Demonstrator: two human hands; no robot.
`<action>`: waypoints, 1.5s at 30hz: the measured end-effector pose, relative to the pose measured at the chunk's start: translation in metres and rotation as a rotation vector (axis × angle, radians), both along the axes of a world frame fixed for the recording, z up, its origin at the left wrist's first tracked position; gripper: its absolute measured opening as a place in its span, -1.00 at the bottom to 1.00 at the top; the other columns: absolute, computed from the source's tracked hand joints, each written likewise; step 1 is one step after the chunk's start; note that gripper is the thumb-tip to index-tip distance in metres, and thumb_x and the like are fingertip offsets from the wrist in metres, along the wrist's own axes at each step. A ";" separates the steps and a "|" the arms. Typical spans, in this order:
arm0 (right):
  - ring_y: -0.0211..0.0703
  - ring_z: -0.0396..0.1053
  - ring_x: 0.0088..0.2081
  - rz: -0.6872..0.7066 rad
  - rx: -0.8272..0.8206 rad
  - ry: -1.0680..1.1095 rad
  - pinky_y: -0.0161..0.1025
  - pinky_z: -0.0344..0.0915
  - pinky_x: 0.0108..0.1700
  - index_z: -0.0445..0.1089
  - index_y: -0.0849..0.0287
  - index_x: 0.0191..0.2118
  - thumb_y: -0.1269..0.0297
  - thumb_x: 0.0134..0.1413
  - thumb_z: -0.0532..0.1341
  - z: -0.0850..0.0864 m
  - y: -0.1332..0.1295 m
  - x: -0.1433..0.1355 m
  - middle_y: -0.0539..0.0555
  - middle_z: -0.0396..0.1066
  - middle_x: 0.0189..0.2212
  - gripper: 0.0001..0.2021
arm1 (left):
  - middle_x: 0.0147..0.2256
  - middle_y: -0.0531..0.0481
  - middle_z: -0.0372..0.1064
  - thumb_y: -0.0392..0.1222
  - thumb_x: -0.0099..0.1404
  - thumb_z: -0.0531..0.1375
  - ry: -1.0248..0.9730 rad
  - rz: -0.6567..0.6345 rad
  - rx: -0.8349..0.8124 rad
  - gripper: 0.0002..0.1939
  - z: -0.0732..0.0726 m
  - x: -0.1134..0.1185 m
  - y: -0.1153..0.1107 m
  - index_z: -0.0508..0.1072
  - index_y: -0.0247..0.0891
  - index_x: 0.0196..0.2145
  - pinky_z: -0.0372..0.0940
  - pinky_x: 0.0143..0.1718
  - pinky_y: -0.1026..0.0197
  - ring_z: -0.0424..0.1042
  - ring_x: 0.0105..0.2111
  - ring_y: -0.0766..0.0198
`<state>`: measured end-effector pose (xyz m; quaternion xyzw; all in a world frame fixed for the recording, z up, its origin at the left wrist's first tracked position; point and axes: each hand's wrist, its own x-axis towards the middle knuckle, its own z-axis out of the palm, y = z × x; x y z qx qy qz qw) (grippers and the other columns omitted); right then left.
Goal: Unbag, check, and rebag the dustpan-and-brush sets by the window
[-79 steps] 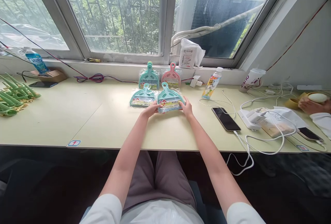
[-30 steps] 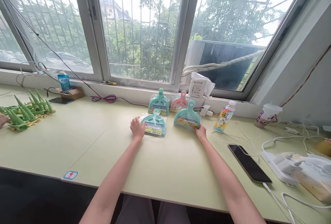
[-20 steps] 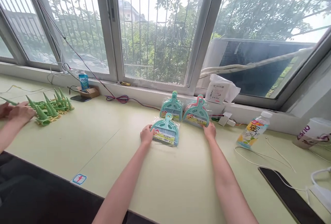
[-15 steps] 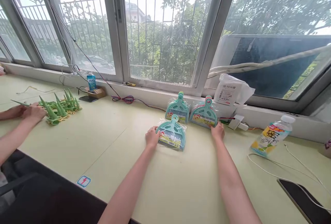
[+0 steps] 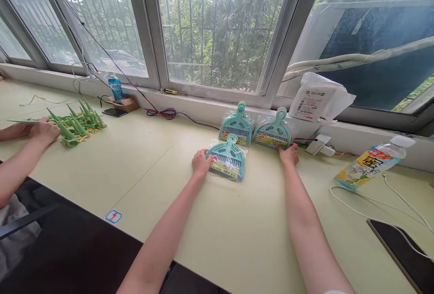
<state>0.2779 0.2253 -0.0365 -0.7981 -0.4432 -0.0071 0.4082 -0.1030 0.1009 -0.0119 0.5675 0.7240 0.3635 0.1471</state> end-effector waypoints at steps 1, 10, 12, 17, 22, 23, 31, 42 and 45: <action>0.29 0.22 0.09 0.005 -0.009 0.003 0.10 0.24 0.00 0.12 0.22 0.03 -0.05 -0.08 0.22 -0.001 0.000 0.001 0.40 0.22 0.05 -0.38 | -0.04 -0.12 0.38 -0.16 0.27 0.11 -0.011 0.000 -0.001 -0.73 0.001 0.000 0.000 0.35 -0.19 -0.06 0.14 0.00 0.11 0.32 0.01 0.11; 0.32 0.02 0.23 0.061 0.074 0.119 0.18 0.09 0.16 -0.02 0.25 0.17 0.04 -0.23 0.33 -0.016 0.004 0.003 0.45 0.05 0.18 -0.15 | -0.05 -0.12 0.33 -0.13 0.22 0.18 -0.050 0.035 -0.041 -0.76 0.004 -0.006 0.000 0.42 -0.20 -0.15 0.17 -0.01 0.18 0.26 0.04 0.12; 0.31 -0.04 0.26 0.062 0.118 0.166 0.16 0.07 0.18 -0.12 0.28 0.22 0.09 -0.29 0.36 -0.015 -0.004 -0.002 0.48 -0.03 0.21 -0.04 | -0.08 -0.12 0.36 -0.11 0.22 0.17 -0.068 0.034 -0.070 -0.76 0.006 -0.008 -0.001 0.43 -0.19 -0.16 0.18 -0.03 0.19 0.28 0.02 0.12; 0.21 -0.12 0.28 0.063 0.304 0.123 0.11 -0.03 0.24 -0.15 0.32 0.24 0.19 -0.19 0.30 -0.002 -0.051 -0.027 0.43 -0.07 0.22 -0.10 | -0.13 -0.13 0.41 -0.09 0.24 0.14 -0.048 0.035 -0.141 -0.73 0.011 -0.009 -0.001 0.42 -0.19 -0.12 0.21 -0.11 0.18 0.32 -0.01 0.10; 0.03 0.16 0.14 0.289 0.280 -0.005 0.01 0.09 0.17 0.13 0.19 0.15 0.22 0.10 0.08 0.007 -0.106 -0.072 0.27 0.21 0.11 -0.53 | -0.20 -0.22 0.46 -0.05 0.20 0.15 0.075 0.003 -0.093 -0.80 0.018 -0.012 0.001 0.44 -0.21 -0.31 0.21 -0.16 0.11 0.39 -0.09 -0.02; 0.05 0.18 0.12 0.373 0.240 0.000 0.04 0.10 0.16 0.22 0.18 0.09 0.18 0.14 0.05 0.008 -0.116 -0.082 0.24 0.29 0.05 -0.59 | -0.27 -0.22 0.47 -0.04 0.18 0.16 0.065 -0.024 -0.092 -0.81 0.019 -0.012 0.000 0.44 -0.20 -0.39 0.21 -0.20 0.10 0.42 -0.15 -0.04; 0.01 0.33 -0.04 0.642 -0.004 0.244 -0.04 0.20 0.05 0.31 0.07 0.02 0.12 0.05 0.22 0.009 -0.183 -0.118 0.10 0.43 -0.10 -0.60 | -0.67 -0.02 0.24 -0.10 0.07 0.19 -0.026 -0.371 0.026 -0.68 0.029 0.013 -0.026 0.22 -0.19 -0.73 0.14 -0.41 0.23 0.37 -0.43 0.14; 0.01 0.12 0.15 0.639 0.365 0.112 -0.04 0.05 0.17 0.12 0.04 0.20 0.20 0.21 0.08 0.045 -0.225 -0.117 0.13 0.22 0.15 -0.55 | -0.36 -0.07 0.47 -0.06 0.04 0.29 -0.997 -0.648 -0.094 -0.65 0.034 0.049 -0.051 0.41 -0.27 -0.23 0.39 -0.33 0.20 0.49 -0.34 0.17; 0.07 0.05 0.19 0.512 0.331 0.015 0.03 0.02 0.16 0.08 0.03 0.22 0.21 0.23 0.06 0.048 -0.229 -0.120 0.17 0.12 0.20 -0.55 | -0.36 -0.08 0.49 -0.11 0.05 0.29 -1.063 -0.553 -0.090 -0.69 0.029 0.055 -0.042 0.43 -0.30 -0.25 0.41 -0.30 0.17 0.50 -0.33 0.15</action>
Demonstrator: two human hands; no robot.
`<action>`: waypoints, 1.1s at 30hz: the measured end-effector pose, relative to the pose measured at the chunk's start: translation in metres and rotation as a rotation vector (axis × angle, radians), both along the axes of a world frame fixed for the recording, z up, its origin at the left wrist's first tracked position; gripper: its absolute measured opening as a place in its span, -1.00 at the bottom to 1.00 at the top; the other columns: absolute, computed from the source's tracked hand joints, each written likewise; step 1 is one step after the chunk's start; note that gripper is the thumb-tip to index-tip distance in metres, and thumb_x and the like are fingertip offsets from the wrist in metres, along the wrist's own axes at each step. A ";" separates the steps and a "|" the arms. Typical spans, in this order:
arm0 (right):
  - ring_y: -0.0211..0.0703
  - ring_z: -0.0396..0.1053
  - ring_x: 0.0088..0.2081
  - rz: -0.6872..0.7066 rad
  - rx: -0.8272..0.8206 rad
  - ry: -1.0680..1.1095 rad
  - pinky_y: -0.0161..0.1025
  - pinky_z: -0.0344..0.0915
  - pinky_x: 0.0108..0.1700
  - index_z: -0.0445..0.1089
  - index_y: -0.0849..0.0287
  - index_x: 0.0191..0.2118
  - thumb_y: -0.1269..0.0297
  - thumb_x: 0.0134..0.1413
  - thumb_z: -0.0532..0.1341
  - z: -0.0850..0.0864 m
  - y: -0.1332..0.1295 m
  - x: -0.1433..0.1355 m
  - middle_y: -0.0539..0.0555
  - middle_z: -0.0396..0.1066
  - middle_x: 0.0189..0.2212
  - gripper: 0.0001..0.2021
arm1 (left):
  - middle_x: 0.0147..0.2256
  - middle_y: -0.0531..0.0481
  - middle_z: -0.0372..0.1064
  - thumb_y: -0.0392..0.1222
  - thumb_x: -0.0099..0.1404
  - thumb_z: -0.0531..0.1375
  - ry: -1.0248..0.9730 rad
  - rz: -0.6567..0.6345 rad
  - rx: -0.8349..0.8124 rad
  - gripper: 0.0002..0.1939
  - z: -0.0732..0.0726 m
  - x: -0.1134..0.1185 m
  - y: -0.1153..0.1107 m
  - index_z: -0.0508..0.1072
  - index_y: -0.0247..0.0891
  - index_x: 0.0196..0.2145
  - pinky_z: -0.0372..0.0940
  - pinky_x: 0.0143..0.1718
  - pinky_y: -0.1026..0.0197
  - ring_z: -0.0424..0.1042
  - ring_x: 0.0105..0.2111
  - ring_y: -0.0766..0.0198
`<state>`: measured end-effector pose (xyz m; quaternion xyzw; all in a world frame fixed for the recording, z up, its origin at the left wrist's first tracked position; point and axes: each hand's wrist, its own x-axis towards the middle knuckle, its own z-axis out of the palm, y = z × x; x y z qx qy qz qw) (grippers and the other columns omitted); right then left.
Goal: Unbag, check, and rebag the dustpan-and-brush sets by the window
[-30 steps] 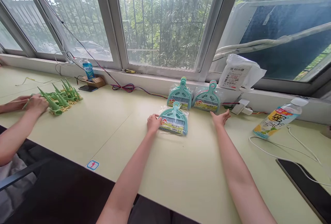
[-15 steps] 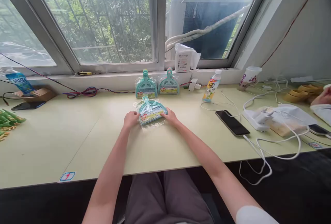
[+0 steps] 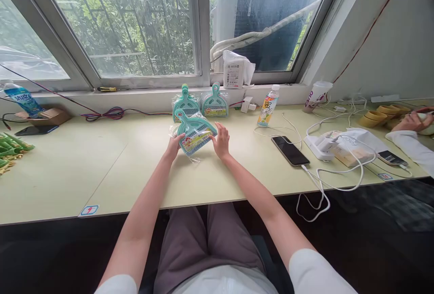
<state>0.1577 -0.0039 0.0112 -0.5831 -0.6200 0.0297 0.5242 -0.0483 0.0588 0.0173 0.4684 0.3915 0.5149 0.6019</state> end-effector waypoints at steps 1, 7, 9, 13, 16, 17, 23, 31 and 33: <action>0.08 0.05 0.19 -0.041 0.011 -0.017 0.04 0.02 0.15 0.10 0.04 0.20 0.21 0.24 0.04 0.000 -0.001 -0.001 0.18 0.13 0.19 -0.58 | -0.34 -0.08 0.50 -0.11 0.07 0.28 -0.035 0.031 -0.001 -0.70 -0.001 0.004 0.003 0.43 -0.30 -0.24 0.42 -0.28 0.16 0.50 -0.31 0.15; 0.08 0.19 0.04 0.007 -0.036 -0.057 0.01 0.09 0.09 0.35 0.09 -0.11 0.12 0.31 -0.06 0.000 -0.001 -0.002 0.21 0.33 -0.08 -0.70 | -0.20 -0.11 0.49 -0.11 0.22 0.18 -0.219 0.088 0.005 -0.73 -0.006 0.033 0.006 0.40 -0.29 -0.16 0.42 -0.13 0.13 0.48 -0.15 0.16; 0.09 0.20 0.05 0.006 -0.126 -0.045 0.02 0.09 0.09 0.39 0.11 -0.20 0.07 0.29 -0.04 0.000 0.003 0.001 0.22 0.35 -0.13 -0.67 | -0.19 -0.11 0.49 -0.11 0.20 0.21 -0.209 0.060 0.023 -0.70 -0.008 0.036 0.002 0.39 -0.29 -0.13 0.42 -0.09 0.11 0.48 -0.12 0.14; 0.05 0.32 -0.04 0.004 -0.235 0.183 0.01 0.18 0.05 0.41 0.12 -0.32 -0.09 0.23 -0.03 0.001 0.010 0.008 0.17 0.44 -0.27 -0.57 | -0.18 -0.12 0.49 -0.13 0.18 0.25 -0.201 0.014 0.032 -0.65 -0.008 0.033 -0.007 0.39 -0.29 -0.09 0.41 -0.08 0.07 0.47 -0.12 0.11; -0.08 0.41 -0.23 0.174 -0.224 0.520 -0.08 0.34 -0.10 0.37 0.12 -0.31 -0.17 0.16 0.01 0.002 0.013 0.011 0.08 0.46 -0.38 -0.56 | -0.17 -0.11 0.49 -0.14 0.16 0.27 -0.197 -0.015 0.058 -0.62 -0.006 0.032 -0.010 0.37 -0.28 -0.06 0.41 -0.08 0.08 0.47 -0.11 0.13; -0.11 0.42 -0.26 0.236 -0.218 0.623 -0.11 0.37 -0.14 0.36 0.11 -0.29 -0.17 0.10 0.09 0.002 0.013 0.011 0.06 0.47 -0.38 -0.59 | -0.17 -0.10 0.49 -0.13 0.16 0.27 -0.186 -0.027 0.071 -0.60 -0.005 0.032 -0.011 0.37 -0.27 -0.05 0.41 -0.08 0.08 0.47 -0.11 0.13; -0.15 0.46 -0.26 0.364 -0.230 0.869 -0.11 0.45 -0.13 0.26 0.10 -0.23 0.04 -0.15 0.38 -0.005 0.016 0.010 0.04 0.49 -0.30 -0.59 | -0.22 -0.10 0.51 0.07 0.18 0.23 -0.037 -0.133 0.083 -0.53 -0.001 0.028 -0.016 0.38 -0.26 -0.04 0.39 -0.09 0.06 0.47 -0.11 0.13; -0.09 0.48 -0.18 0.337 -0.227 1.001 -0.06 0.47 -0.13 0.15 0.05 -0.07 0.18 -0.14 0.39 -0.004 0.019 0.014 0.03 0.49 -0.26 -0.48 | -0.26 -0.13 0.50 0.22 0.24 0.13 0.005 -0.094 0.014 -0.47 -0.005 0.026 -0.009 0.37 -0.27 -0.04 0.41 -0.11 0.03 0.49 -0.17 0.15; -0.08 0.49 -0.21 0.360 -0.225 1.028 -0.04 0.48 -0.14 0.16 0.05 -0.06 0.23 -0.18 0.41 -0.002 0.020 0.016 0.02 0.50 -0.30 -0.45 | -0.27 -0.12 0.48 0.17 0.24 0.15 0.017 0.053 -0.055 -0.50 -0.008 0.025 -0.002 0.34 -0.28 -0.03 0.44 -0.18 0.06 0.50 -0.24 0.19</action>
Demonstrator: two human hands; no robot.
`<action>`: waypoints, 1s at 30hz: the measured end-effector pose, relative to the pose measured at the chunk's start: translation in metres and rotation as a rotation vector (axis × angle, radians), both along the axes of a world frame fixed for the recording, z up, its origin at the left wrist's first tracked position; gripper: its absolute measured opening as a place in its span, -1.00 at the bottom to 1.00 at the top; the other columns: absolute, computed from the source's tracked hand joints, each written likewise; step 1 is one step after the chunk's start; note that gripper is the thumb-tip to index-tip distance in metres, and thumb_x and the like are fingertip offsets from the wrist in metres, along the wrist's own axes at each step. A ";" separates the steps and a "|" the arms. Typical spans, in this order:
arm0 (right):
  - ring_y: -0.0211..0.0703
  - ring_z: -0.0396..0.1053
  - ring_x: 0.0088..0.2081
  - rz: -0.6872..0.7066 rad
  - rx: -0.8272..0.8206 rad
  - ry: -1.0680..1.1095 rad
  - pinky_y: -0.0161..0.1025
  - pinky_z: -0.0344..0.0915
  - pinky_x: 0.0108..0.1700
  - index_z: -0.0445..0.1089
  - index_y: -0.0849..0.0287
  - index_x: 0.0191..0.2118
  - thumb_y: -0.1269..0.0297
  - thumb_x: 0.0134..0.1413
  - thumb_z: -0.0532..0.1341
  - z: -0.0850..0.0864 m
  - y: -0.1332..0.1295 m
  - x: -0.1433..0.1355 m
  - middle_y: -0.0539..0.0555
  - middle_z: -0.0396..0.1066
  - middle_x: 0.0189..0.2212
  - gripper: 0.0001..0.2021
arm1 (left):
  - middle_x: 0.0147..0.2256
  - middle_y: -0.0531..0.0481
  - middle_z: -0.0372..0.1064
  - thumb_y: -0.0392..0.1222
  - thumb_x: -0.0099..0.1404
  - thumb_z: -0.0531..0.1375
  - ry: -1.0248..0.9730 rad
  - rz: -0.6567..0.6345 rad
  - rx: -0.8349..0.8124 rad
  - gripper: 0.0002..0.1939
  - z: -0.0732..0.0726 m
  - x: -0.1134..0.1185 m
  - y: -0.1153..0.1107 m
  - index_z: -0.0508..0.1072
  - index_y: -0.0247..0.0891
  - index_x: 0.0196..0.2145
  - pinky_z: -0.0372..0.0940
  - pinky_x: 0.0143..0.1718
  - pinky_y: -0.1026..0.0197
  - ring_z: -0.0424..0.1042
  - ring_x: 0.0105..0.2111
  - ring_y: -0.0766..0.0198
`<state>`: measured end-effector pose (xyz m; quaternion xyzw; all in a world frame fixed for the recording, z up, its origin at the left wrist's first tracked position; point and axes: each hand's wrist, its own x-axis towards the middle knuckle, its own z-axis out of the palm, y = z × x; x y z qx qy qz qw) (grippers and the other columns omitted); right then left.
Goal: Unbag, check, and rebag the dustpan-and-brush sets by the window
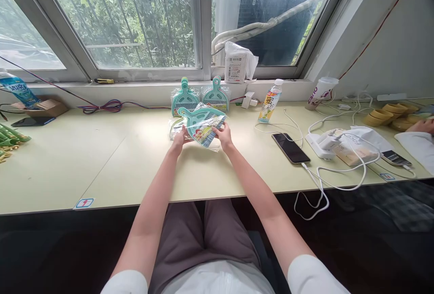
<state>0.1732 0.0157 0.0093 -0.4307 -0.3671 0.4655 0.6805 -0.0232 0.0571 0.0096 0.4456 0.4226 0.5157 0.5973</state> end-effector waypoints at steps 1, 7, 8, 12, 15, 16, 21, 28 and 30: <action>-0.09 0.49 -0.23 0.007 -0.001 0.008 -0.03 0.49 -0.15 0.17 0.06 -0.06 0.25 -0.20 0.42 0.001 0.000 0.001 0.01 0.50 -0.32 -0.44 | -0.26 -0.11 0.48 0.13 0.25 0.17 0.010 0.077 -0.030 -0.52 -0.001 -0.001 0.004 0.33 -0.27 -0.03 0.45 -0.21 0.09 0.50 -0.26 0.21; -0.09 0.50 -0.32 0.156 -0.020 -0.009 0.00 0.50 -0.18 0.24 0.10 -0.14 0.26 -0.27 0.46 0.004 -0.002 0.000 0.00 0.51 -0.40 -0.47 | -0.24 -0.15 0.49 0.06 0.36 0.03 0.020 0.276 0.015 -0.62 0.000 -0.011 0.016 0.44 -0.32 -0.21 0.41 -0.41 0.21 0.50 -0.35 0.22; -0.08 0.51 -0.31 0.170 -0.016 -0.015 0.00 0.50 -0.18 0.25 0.11 -0.14 0.26 -0.27 0.46 0.005 -0.002 0.000 0.00 0.52 -0.40 -0.47 | -0.24 -0.17 0.49 0.06 0.37 0.00 0.022 0.288 0.030 -0.60 0.001 -0.013 0.017 0.45 -0.33 -0.23 0.39 -0.42 0.22 0.50 -0.35 0.21; -0.06 0.51 -0.29 0.169 0.002 -0.051 -0.01 0.51 -0.19 0.26 0.11 -0.11 0.22 -0.27 0.47 0.010 -0.006 0.002 0.01 0.53 -0.38 -0.45 | -0.14 -0.19 0.47 0.04 0.39 -0.06 0.107 0.451 0.144 -0.57 0.008 -0.023 0.014 0.43 -0.32 -0.10 0.37 -0.34 0.22 0.50 -0.27 0.21; -0.05 0.52 -0.29 0.174 -0.019 -0.108 -0.02 0.51 -0.20 0.27 0.12 -0.06 0.22 -0.27 0.47 0.013 -0.009 0.007 0.02 0.54 -0.38 -0.41 | -0.05 -0.13 0.45 0.09 0.34 -0.01 0.363 0.669 0.372 -0.54 0.016 -0.033 0.007 0.39 -0.24 0.02 0.33 -0.15 0.20 0.44 -0.11 0.20; -0.05 0.52 -0.29 0.192 -0.029 -0.135 -0.03 0.50 -0.21 0.27 0.12 -0.04 0.23 -0.27 0.47 0.014 -0.010 0.009 0.02 0.55 -0.38 -0.40 | -0.06 -0.11 0.46 0.12 0.32 0.02 0.473 0.672 0.435 -0.53 0.017 -0.036 0.005 0.42 -0.22 0.01 0.31 -0.11 0.19 0.43 -0.07 0.18; -0.05 0.52 -0.31 0.329 -0.032 -0.235 -0.06 0.50 -0.26 0.28 0.12 -0.02 0.26 -0.26 0.46 0.014 -0.012 0.009 0.03 0.55 -0.39 -0.40 | -0.30 -0.06 0.53 0.12 0.10 0.24 0.798 0.345 0.421 -0.64 0.017 -0.035 0.004 0.56 -0.23 -0.32 0.30 -0.16 0.20 0.48 -0.20 0.12; -0.05 0.51 -0.27 0.254 0.005 -0.178 -0.03 0.49 -0.19 0.29 0.13 -0.05 0.28 -0.23 0.44 0.005 -0.005 0.016 0.04 0.55 -0.34 -0.45 | -0.29 -0.06 0.51 -0.11 0.23 0.14 0.664 0.802 0.242 -0.82 0.010 -0.060 0.019 0.44 -0.26 -0.31 0.31 -0.14 0.21 0.47 -0.27 0.25; -0.08 0.51 -0.28 0.166 0.008 -0.116 -0.04 0.49 -0.17 0.28 0.13 -0.07 0.30 -0.20 0.42 0.003 -0.002 0.018 0.03 0.54 -0.35 -0.49 | -0.19 -0.09 0.48 -0.16 0.27 0.10 0.687 1.050 0.131 -0.86 0.010 -0.074 0.017 0.40 -0.23 -0.27 0.27 -0.04 0.09 0.43 -0.15 0.18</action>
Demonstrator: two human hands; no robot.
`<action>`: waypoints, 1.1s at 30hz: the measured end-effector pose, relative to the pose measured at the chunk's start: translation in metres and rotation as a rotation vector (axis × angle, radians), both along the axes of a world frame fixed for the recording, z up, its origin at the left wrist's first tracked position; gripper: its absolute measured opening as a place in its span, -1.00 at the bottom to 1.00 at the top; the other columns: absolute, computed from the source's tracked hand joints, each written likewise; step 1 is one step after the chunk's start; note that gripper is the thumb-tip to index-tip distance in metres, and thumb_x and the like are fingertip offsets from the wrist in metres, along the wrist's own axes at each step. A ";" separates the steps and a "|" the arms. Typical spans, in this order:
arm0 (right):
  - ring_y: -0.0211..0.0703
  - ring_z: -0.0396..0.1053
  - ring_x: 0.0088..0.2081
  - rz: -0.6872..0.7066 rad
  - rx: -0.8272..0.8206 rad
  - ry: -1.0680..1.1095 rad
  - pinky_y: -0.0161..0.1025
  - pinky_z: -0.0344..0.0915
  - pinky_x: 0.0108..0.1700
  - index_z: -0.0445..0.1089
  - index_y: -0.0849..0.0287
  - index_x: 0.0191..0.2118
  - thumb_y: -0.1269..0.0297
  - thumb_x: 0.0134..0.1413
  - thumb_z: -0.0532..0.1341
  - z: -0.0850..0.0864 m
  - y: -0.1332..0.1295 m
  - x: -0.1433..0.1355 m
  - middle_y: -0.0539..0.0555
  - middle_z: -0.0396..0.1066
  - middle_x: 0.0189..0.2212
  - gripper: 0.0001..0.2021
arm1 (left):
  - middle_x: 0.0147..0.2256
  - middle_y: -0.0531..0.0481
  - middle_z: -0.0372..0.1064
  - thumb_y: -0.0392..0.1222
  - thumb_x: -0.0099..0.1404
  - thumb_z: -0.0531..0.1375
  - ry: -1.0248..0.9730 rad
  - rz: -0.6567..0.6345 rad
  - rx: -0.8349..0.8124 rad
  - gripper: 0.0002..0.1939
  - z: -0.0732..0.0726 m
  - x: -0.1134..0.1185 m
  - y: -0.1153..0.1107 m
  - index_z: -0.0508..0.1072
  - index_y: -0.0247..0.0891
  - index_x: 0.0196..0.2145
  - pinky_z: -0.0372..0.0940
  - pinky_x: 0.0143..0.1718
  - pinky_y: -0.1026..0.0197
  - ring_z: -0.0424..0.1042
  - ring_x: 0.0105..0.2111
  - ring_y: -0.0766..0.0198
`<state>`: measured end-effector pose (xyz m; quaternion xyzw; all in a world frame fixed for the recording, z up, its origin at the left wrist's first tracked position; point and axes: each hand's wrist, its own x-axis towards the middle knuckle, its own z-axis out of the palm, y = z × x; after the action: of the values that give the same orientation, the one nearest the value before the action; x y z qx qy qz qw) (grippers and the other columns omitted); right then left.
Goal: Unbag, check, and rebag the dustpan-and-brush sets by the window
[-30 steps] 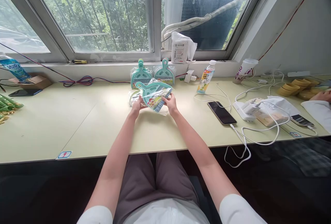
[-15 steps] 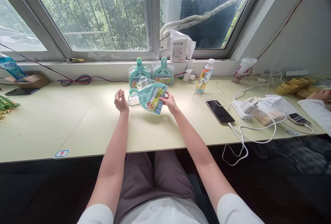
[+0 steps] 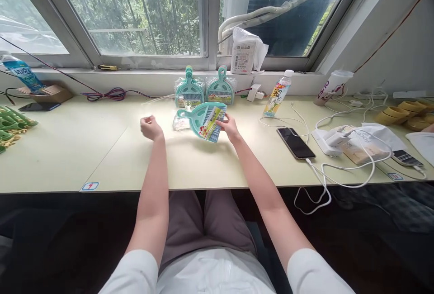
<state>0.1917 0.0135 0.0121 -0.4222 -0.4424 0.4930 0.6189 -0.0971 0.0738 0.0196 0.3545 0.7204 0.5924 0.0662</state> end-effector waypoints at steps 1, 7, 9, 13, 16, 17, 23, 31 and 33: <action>-0.09 0.51 -0.29 -0.044 0.000 0.036 -0.05 0.49 -0.17 0.27 0.13 -0.08 0.32 -0.18 0.41 -0.001 0.001 0.001 0.03 0.54 -0.35 -0.51 | -0.12 -0.12 0.44 -0.19 0.26 0.11 -0.008 0.106 -0.026 -0.87 0.000 -0.005 -0.003 0.38 -0.22 -0.24 0.25 0.00 0.01 0.39 -0.05 0.12; -0.17 0.50 -0.28 -0.126 0.020 0.190 -0.16 0.48 -0.13 0.27 0.13 -0.11 0.41 -0.11 0.35 -0.004 0.001 -0.002 0.02 0.51 -0.31 -0.61 | 0.25 -0.31 -0.04 -0.29 0.21 0.13 0.107 0.202 0.107 -0.40 0.013 0.006 -0.021 0.07 -0.24 0.19 -0.03 0.20 -0.19 -0.02 0.27 -0.01; -0.19 0.50 -0.27 -0.113 0.027 0.235 -0.19 0.47 -0.13 0.28 0.13 -0.12 0.42 -0.09 0.34 -0.005 0.000 -0.004 0.01 0.51 -0.31 -0.62 | 0.22 -0.29 0.05 -0.21 0.29 0.09 0.076 -0.178 0.182 -0.47 0.017 0.029 -0.023 0.09 -0.24 0.19 0.08 0.18 -0.07 0.10 0.22 0.04; -0.22 0.51 -0.29 0.005 0.009 0.229 -0.24 0.47 -0.15 0.31 0.13 -0.13 0.43 -0.05 0.32 -0.009 0.001 -0.005 0.01 0.52 -0.30 -0.68 | -0.04 -0.19 0.37 0.04 0.37 -0.04 -0.339 -1.087 -0.078 -0.55 0.008 0.079 -0.030 0.20 -0.22 0.12 0.33 -0.06 0.00 0.40 -0.08 0.13; -0.21 0.51 -0.40 0.057 -0.135 0.102 -0.25 0.48 -0.29 0.34 0.19 -0.21 0.37 0.07 0.26 -0.012 0.004 0.001 0.04 0.53 -0.40 -0.85 | -0.12 -0.07 0.40 0.01 0.26 0.14 -0.450 -1.213 -0.126 -0.49 -0.008 0.096 -0.033 0.18 -0.12 0.13 0.39 -0.16 0.08 0.43 -0.18 0.20; -0.19 0.50 -0.45 0.066 -0.199 0.051 -0.24 0.48 -0.35 0.35 0.22 -0.25 0.35 0.12 0.22 -0.012 0.005 0.004 0.06 0.52 -0.45 -0.91 | -0.14 -0.06 0.40 -0.01 0.25 0.15 -0.471 -1.163 -0.127 -0.52 -0.011 0.096 -0.032 0.21 -0.13 0.10 0.40 -0.19 0.11 0.43 -0.21 0.22; -0.28 0.41 -0.63 -0.352 -0.253 0.008 -0.42 0.16 -0.67 0.33 0.25 -0.31 0.26 0.30 -0.05 -0.010 0.011 0.031 0.08 0.51 -0.51 -0.72 | -0.25 -0.05 0.40 0.01 0.33 0.02 -0.590 -0.904 -0.096 -0.69 -0.012 0.077 -0.017 0.35 -0.21 -0.10 0.38 -0.31 0.21 0.42 -0.32 0.27; -0.24 0.39 -0.54 -0.699 -0.230 -0.402 -0.32 0.25 -0.44 0.40 0.17 -0.47 0.00 0.30 -0.25 -0.003 0.001 0.033 0.07 0.43 -0.56 -0.40 | -0.27 -0.04 0.41 0.13 0.30 0.05 -0.373 -1.258 -0.276 -0.60 -0.012 0.098 -0.041 0.37 -0.18 -0.08 0.33 -0.36 0.21 0.40 -0.33 0.22; -0.16 0.41 -0.40 -0.721 -0.069 -0.689 -0.27 0.27 -0.29 0.40 0.15 -0.46 0.00 0.30 -0.17 0.000 -0.005 0.015 0.09 0.43 -0.51 -0.46 | -0.23 -0.04 0.41 0.12 0.31 0.04 -0.318 -1.305 -0.276 -0.60 -0.013 0.104 -0.048 0.37 -0.18 -0.05 0.32 -0.30 0.20 0.40 -0.29 0.21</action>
<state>0.2069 0.0086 0.0124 -0.7070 -0.4304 0.0938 0.5533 0.0071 0.0254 0.0069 0.6130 0.4099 0.3788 0.5593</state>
